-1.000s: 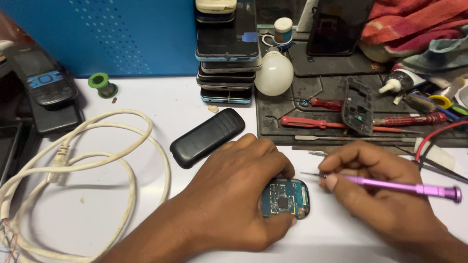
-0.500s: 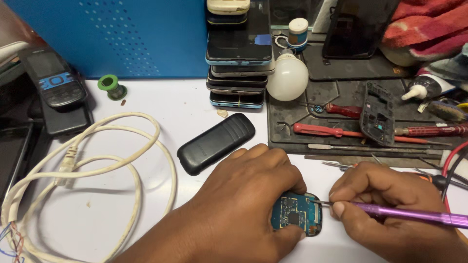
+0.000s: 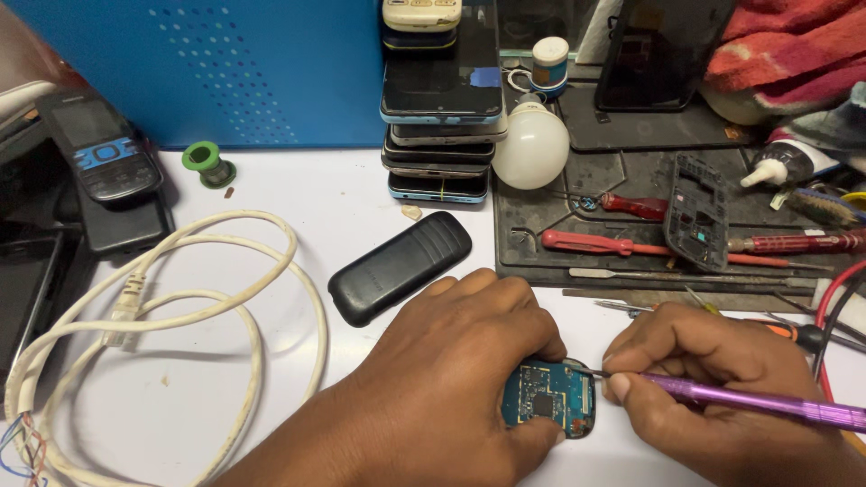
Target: The person disassembles a black mobile phone by removing the back cover and unscrewing internal screws. They then use a screwdriver and a purple tool to manipulate components on the exposed circuit board. The phone remains disassembled on the workbench at the end.
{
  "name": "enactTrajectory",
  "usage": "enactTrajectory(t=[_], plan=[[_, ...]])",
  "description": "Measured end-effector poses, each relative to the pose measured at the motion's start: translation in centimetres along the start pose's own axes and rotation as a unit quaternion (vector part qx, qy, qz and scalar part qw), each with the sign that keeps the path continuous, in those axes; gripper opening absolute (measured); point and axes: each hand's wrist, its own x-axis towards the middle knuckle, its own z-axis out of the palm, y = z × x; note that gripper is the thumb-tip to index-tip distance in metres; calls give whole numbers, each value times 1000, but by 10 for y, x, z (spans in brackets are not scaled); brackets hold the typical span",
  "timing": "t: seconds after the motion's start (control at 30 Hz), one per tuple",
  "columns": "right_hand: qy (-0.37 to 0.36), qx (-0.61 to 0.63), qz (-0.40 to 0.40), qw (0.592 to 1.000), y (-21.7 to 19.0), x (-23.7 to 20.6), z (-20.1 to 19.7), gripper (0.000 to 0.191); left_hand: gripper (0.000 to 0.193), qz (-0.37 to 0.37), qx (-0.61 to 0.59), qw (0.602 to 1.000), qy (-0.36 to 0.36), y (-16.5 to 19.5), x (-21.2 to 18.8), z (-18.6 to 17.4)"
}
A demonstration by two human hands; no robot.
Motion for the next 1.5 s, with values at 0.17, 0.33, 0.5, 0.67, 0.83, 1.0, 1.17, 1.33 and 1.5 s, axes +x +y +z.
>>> enactTrajectory(t=[0.17,0.33,0.5,0.67,0.83,1.0,1.17,1.33,1.5], plan=[[0,-12,10,1000,3,-3,-2,24,33,1,-4,1000,6,0,-1,1],[-4,-6,20,1000,4,-4,-1,19,34,1,-3,1000,4,0,-1,0],[6,-30,26,999,1,-4,1,24,35,-3,-4,1000,-3,0,0,0],[7,-7,-4,1000,-5,-5,1,18,36,15,-3,1000,15,-1,-1,1],[-9,9,-25,1000,-5,-5,3,18,36,12,-6,1000,13,-1,-1,2],[-2,-7,11,1000,0,-6,4,23,34,9,-2,1000,9,0,-1,1],[-5,-1,8,1000,1,-8,2,20,34,12,-4,1000,9,0,0,1],[-6,-11,14,1000,-1,-7,3,24,33,12,-6,1000,10,0,-1,0],[-8,-20,-1,1000,-1,-8,2,20,34,9,-7,1000,8,0,-1,1]])
